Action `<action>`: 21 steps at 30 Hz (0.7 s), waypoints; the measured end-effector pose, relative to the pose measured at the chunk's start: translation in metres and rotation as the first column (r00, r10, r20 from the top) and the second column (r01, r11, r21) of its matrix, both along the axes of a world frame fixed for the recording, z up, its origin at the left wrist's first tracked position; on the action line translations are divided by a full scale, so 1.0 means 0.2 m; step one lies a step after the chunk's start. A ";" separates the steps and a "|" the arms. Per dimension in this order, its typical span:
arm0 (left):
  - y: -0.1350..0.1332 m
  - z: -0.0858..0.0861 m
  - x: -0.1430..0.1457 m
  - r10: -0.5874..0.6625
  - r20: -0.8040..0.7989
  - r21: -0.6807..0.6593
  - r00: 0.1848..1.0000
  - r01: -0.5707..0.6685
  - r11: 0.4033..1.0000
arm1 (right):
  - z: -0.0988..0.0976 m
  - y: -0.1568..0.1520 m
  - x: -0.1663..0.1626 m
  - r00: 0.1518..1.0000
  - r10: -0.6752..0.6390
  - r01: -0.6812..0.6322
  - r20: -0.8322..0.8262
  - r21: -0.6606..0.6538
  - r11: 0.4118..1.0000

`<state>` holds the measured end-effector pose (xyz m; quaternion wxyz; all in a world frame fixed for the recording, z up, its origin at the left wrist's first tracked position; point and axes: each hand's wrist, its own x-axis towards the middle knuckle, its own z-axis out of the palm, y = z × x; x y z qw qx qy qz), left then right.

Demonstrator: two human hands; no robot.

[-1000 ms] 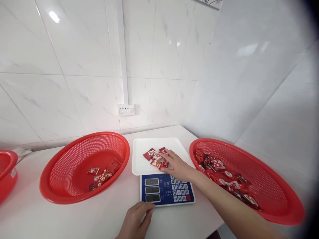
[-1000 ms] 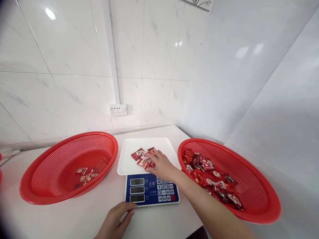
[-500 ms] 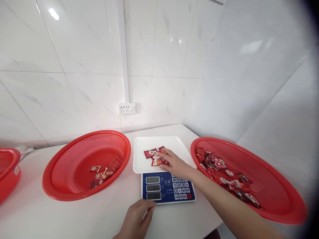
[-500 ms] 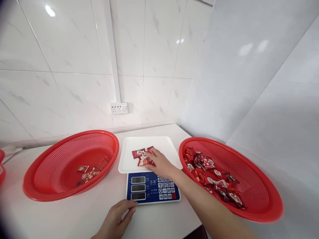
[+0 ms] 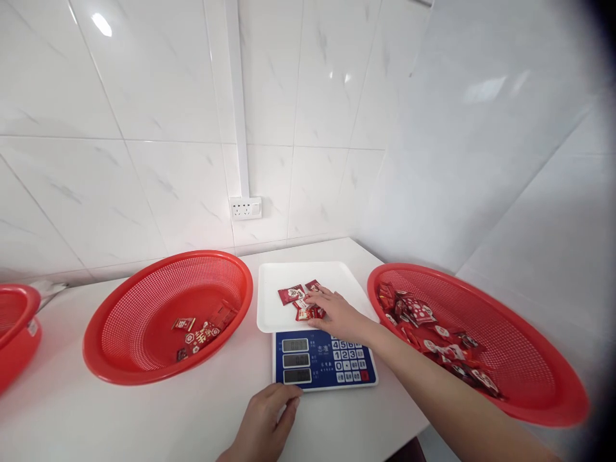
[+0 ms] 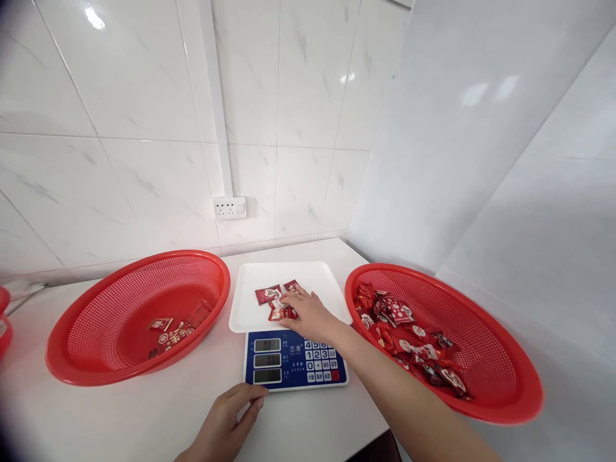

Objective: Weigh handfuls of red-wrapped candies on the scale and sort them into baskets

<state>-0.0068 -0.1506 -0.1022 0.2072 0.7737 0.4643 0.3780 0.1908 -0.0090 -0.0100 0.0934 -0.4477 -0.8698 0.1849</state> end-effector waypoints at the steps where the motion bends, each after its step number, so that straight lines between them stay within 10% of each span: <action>1: 0.00 0.00 0.00 0.001 -0.002 -0.002 1.000 -0.001 1.000 | -0.01 0.00 0.00 1.000 0.004 -0.004 0.000 0.002 1.000; 21: 0.00 0.00 0.00 0.004 0.007 -0.006 1.000 -0.003 1.000 | 0.01 -0.09 0.04 0.999 0.039 -0.039 -0.013 0.056 0.998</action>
